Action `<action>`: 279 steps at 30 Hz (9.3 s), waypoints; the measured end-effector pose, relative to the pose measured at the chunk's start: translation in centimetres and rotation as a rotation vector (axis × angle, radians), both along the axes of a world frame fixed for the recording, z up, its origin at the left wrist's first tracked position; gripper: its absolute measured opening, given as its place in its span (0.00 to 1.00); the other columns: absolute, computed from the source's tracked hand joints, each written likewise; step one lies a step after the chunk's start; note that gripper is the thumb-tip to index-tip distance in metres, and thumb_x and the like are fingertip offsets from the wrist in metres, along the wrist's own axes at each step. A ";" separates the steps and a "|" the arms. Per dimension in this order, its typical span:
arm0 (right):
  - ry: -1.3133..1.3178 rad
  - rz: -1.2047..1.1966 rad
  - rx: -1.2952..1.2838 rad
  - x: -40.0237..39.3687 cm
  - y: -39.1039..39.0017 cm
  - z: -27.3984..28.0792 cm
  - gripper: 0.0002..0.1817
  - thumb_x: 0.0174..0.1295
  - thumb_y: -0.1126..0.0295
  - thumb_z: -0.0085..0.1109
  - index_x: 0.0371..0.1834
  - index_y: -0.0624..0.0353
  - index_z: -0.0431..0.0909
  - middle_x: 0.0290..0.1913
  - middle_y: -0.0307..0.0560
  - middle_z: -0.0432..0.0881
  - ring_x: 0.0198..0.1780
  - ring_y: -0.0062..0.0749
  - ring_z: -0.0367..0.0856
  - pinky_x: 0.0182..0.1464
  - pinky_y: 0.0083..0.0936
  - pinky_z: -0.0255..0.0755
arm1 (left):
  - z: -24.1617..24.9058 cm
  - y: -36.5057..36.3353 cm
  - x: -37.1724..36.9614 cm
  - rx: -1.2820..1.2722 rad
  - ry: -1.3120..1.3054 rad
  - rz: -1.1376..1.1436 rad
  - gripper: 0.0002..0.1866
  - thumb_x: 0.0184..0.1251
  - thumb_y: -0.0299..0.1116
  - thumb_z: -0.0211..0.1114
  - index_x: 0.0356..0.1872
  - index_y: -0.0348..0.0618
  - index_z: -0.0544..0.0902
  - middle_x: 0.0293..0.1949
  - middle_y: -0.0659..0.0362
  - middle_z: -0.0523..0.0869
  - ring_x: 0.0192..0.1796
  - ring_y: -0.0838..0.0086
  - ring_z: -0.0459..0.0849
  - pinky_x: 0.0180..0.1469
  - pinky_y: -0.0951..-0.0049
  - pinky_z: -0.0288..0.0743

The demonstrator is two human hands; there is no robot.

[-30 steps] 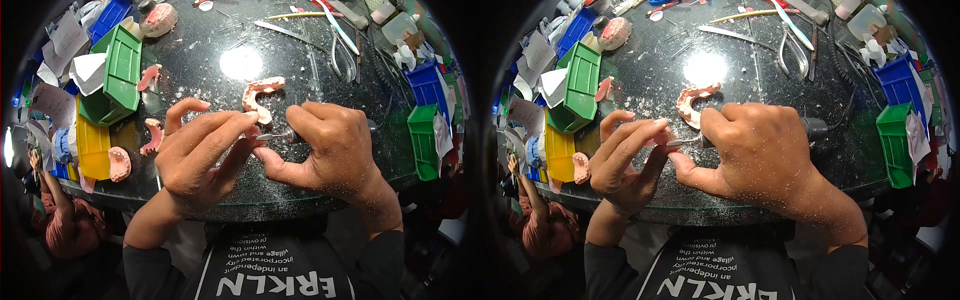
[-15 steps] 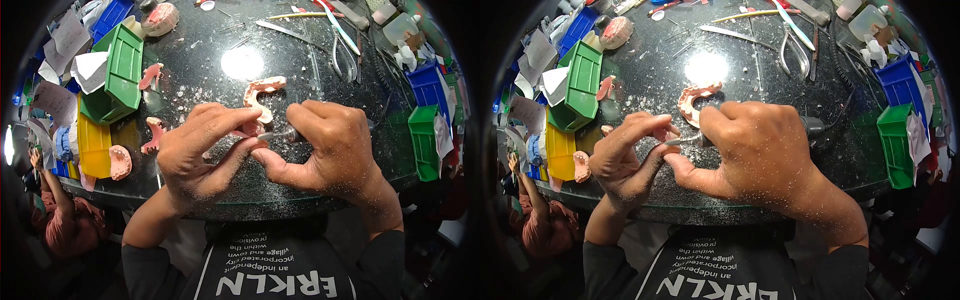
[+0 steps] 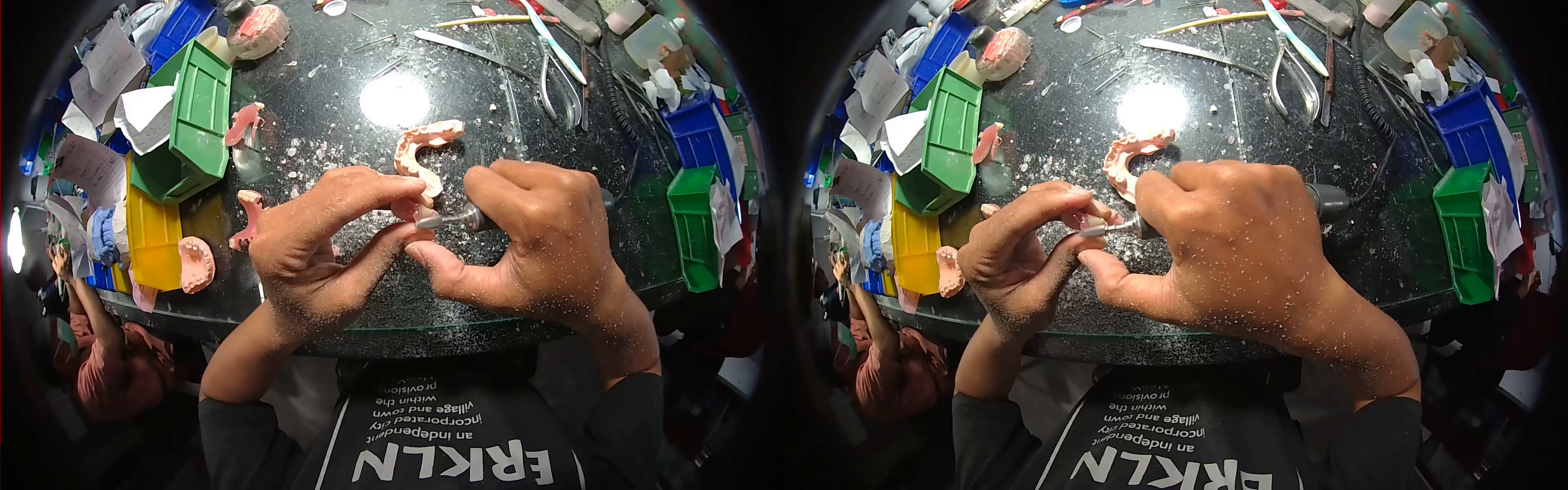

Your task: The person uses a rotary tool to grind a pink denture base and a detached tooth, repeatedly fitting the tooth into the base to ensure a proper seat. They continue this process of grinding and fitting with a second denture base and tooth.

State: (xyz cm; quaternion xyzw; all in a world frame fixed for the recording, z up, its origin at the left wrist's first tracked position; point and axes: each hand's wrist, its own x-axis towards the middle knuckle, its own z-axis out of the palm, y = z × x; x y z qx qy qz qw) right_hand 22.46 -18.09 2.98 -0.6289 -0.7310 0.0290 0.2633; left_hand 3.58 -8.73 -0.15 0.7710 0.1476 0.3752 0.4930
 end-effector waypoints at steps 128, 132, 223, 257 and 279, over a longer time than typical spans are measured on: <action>0.527 0.446 0.544 4.2 0.6 1.6 0.34 0.36 0.45 0.81 0.26 0.65 0.76 0.23 0.46 0.75 0.22 0.33 0.78 0.25 0.26 0.70 | 7.4 -1.9 4.8 0.399 -0.224 -0.099 0.27 0.50 0.32 0.81 0.52 0.30 0.84 0.49 0.41 0.85 0.51 0.60 0.86 0.51 0.65 0.81; 0.506 0.448 0.537 4.3 0.5 1.6 0.34 0.36 0.44 0.81 0.25 0.64 0.75 0.22 0.45 0.75 0.22 0.32 0.78 0.24 0.25 0.70 | 7.3 -1.9 4.9 0.405 -0.241 -0.095 0.27 0.50 0.32 0.81 0.52 0.31 0.84 0.49 0.41 0.85 0.50 0.60 0.86 0.50 0.66 0.81; 0.010 0.047 0.033 1.9 0.2 -0.2 0.32 0.39 0.41 0.80 0.18 0.57 0.72 0.15 0.38 0.67 0.16 0.28 0.69 0.19 0.28 0.61 | 0.0 2.6 1.1 0.234 -0.161 -0.233 0.39 0.56 0.21 0.73 0.69 0.27 0.64 0.55 0.40 0.81 0.60 0.55 0.83 0.61 0.56 0.78; 0.052 0.128 -0.038 1.5 -0.2 0.1 0.30 0.40 0.45 0.79 0.17 0.57 0.71 0.15 0.39 0.64 0.15 0.28 0.67 0.19 0.28 0.60 | -0.2 2.7 0.5 0.177 -0.088 -0.326 0.46 0.62 0.33 0.74 0.72 0.35 0.51 0.52 0.36 0.80 0.58 0.49 0.82 0.65 0.47 0.74; 0.113 0.165 0.025 1.5 0.0 -0.1 0.28 0.43 0.46 0.77 0.17 0.57 0.71 0.15 0.39 0.65 0.16 0.28 0.68 0.19 0.28 0.60 | -0.2 2.0 0.4 0.069 -0.141 -0.347 0.47 0.61 0.28 0.74 0.73 0.42 0.49 0.52 0.39 0.80 0.59 0.48 0.81 0.65 0.46 0.74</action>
